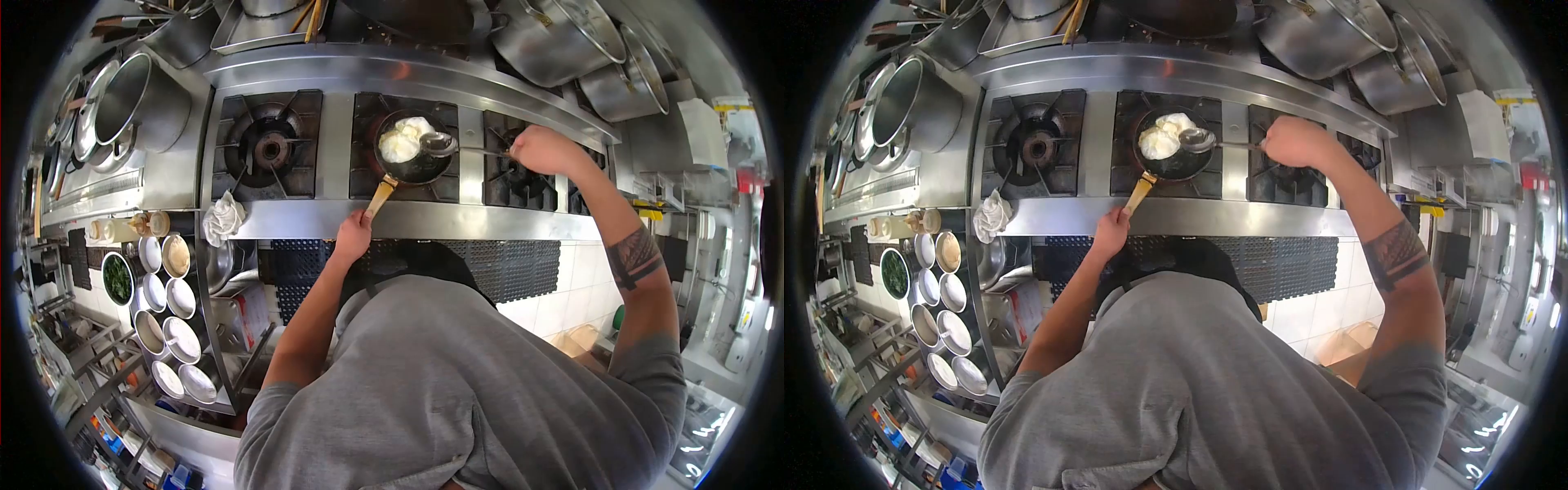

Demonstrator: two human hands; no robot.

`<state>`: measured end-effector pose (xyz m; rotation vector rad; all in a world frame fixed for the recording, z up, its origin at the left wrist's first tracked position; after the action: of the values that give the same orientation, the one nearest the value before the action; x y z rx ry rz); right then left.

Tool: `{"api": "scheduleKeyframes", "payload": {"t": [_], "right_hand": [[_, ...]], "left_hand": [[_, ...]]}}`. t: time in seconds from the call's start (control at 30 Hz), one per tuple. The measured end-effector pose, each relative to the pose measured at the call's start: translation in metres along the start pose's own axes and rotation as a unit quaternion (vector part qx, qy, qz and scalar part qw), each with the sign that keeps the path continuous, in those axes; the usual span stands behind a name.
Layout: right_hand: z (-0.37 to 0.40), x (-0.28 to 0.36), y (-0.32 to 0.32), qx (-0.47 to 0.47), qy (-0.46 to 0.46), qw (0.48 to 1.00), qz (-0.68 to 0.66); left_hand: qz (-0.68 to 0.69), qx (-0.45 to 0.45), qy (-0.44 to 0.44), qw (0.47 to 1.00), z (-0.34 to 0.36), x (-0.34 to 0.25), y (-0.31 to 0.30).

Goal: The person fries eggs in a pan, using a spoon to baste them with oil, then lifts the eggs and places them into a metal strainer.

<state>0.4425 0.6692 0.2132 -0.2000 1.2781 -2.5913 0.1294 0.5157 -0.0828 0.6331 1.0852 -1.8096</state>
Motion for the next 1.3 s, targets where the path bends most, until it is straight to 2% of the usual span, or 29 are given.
{"api": "scheduleKeyframes", "payload": {"t": [0.1,0.13,0.2,0.3,0.43,0.5,0.57,0.7,0.77,0.87,1.0,1.07,1.1,1.17,1.3], "right_hand": [[0.032,0.029,0.004,0.031,0.017,0.999,-0.014],[0.034,0.035,0.009,0.015,-0.012,1.000,0.017],[0.033,0.038,0.018,0.016,0.006,1.000,0.013],[0.029,0.051,0.026,0.003,0.009,1.000,0.027],[0.022,0.073,0.032,0.033,0.023,0.998,0.044],[0.015,0.073,0.042,-0.011,0.034,0.999,0.018],[0.018,0.078,0.051,-0.007,0.055,0.998,0.011],[0.020,0.074,0.073,-0.047,0.079,0.996,-0.021],[0.022,0.064,0.081,-0.083,0.119,0.989,-0.041],[0.019,0.055,0.088,-0.120,0.139,0.981,-0.053],[0.019,0.051,0.086,-0.117,0.138,0.981,-0.069],[0.017,0.044,0.085,-0.124,0.129,0.983,-0.045],[0.014,0.041,0.087,-0.123,0.128,0.983,-0.047],[0.010,0.038,0.089,-0.147,0.118,0.981,-0.051],[0.011,0.031,0.084,-0.158,0.119,0.979,-0.052]], "left_hand": [[0.001,0.005,0.000,1.000,-0.001,0.003,0.003],[0.005,0.016,-0.006,1.000,-0.002,0.004,0.004],[0.005,0.029,-0.008,1.000,-0.003,0.006,0.007],[-0.015,-0.005,0.029,0.999,-0.005,0.007,0.007],[0.025,0.057,0.016,0.998,0.003,-0.003,0.012],[0.049,0.081,0.010,0.995,0.001,0.001,0.021],[0.024,0.040,0.044,0.998,0.001,0.000,0.020],[0.023,0.021,0.067,0.997,0.003,-0.002,0.018],[0.015,-0.018,0.107,0.994,0.003,-0.004,0.015],[0.009,-0.010,0.108,0.994,-0.001,-0.003,0.017],[-0.001,0.002,0.086,0.996,0.000,-0.002,0.014],[0.002,-0.018,0.119,0.993,0.002,-0.003,0.008],[0.000,-0.018,0.117,0.993,0.000,-0.002,0.007],[-0.003,0.063,0.036,0.997,-0.006,0.004,0.014],[-0.011,0.055,0.032,0.998,-0.002,0.000,0.008]]}}
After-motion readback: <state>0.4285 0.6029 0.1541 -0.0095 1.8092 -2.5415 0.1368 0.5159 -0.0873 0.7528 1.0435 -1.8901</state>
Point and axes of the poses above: each hand's wrist, its own z-axis away from the middle knuckle, its own y-axis out of the palm, x = y × z, the point moved 8 cm from there along -z, towards the middle knuckle, and after that the axes turned 7 degrees about -y, right-handed, at the moved point
